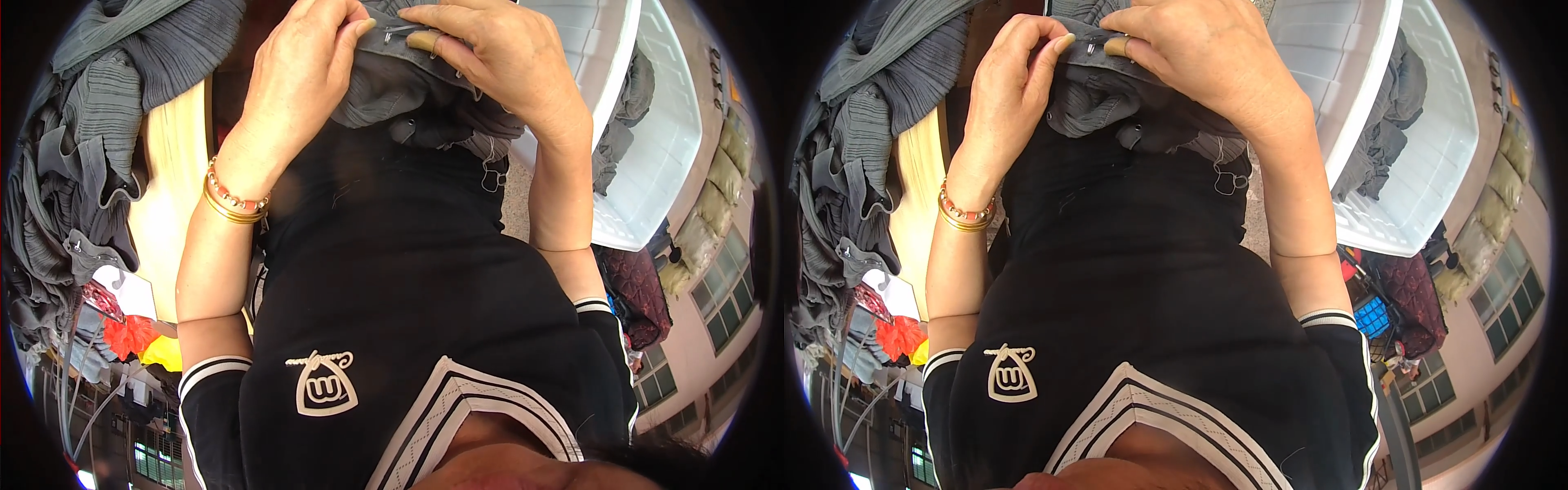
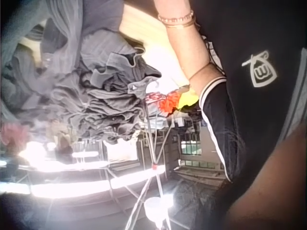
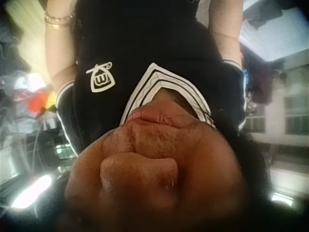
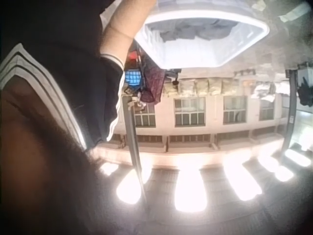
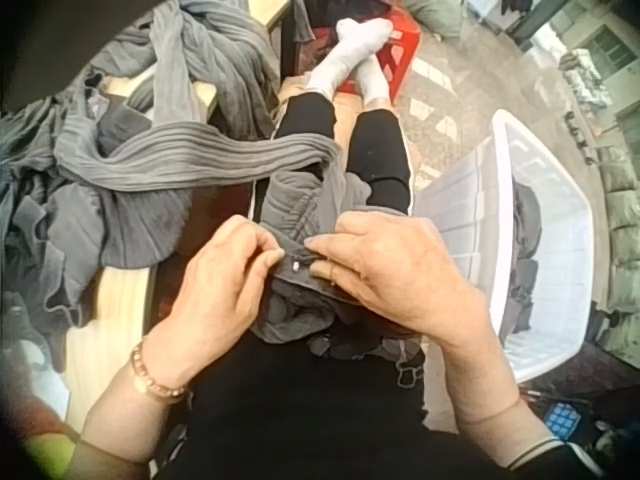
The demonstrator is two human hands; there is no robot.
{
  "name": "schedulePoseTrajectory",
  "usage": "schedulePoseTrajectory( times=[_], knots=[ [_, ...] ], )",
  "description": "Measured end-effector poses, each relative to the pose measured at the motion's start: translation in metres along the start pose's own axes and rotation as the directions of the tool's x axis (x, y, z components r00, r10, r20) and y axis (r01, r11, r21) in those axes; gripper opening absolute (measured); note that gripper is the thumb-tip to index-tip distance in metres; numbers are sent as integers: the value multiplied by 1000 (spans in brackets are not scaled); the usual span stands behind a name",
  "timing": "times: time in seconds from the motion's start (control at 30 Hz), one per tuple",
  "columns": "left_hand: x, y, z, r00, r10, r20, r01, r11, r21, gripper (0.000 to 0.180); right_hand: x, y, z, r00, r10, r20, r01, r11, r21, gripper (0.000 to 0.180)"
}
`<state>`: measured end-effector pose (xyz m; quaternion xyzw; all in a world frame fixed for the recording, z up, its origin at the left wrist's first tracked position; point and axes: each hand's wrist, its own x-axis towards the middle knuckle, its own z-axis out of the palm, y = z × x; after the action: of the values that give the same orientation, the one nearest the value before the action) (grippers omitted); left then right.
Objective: Inspecting pleated fabric garment pieces and trimming loose threads using thread clippers.
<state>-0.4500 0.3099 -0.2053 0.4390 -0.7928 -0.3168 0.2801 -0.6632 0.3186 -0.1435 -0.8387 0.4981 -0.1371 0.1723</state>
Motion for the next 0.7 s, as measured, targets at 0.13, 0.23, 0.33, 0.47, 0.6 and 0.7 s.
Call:
schedulePoseTrajectory(
  times=[0.13, 0.23, 0.33, 0.47, 0.6, 0.7],
  knots=[
    [1, -2, 1, 1000, 18, -11, -18, 1000, -9, 9, -1, 2, 2, 999, -36, 6, 37, 998, -47, 18],
    [0, 1, 0, 999, -51, 1, 51, 998, -28, 10, -1, 4, 6, 996, -63, -60, 62, 998, -25, 17],
    [1, -2, -1, 999, -34, -12, 34, 999, -4, 11, -1, 26, 33, 867, -201, -457, 312, 933, 180, 16],
    [1, -6, -1, 996, -38, -81, 37, 999, -13, 12, -17, 19, 3, 962, 132, -240, -82, 974, 209, 18],
    [-1, -3, 1, 992, -29, -119, 24, 999, -48, 12, -31, 33, 20, 946, 212, -247, -131, 942, 309, 20],
    [3, 8, 5, 999, 23, 24, -20, 994, -103, 18, -41, 55, 53, 811, 66, -582, 359, 729, 583, 24]
  ],
)
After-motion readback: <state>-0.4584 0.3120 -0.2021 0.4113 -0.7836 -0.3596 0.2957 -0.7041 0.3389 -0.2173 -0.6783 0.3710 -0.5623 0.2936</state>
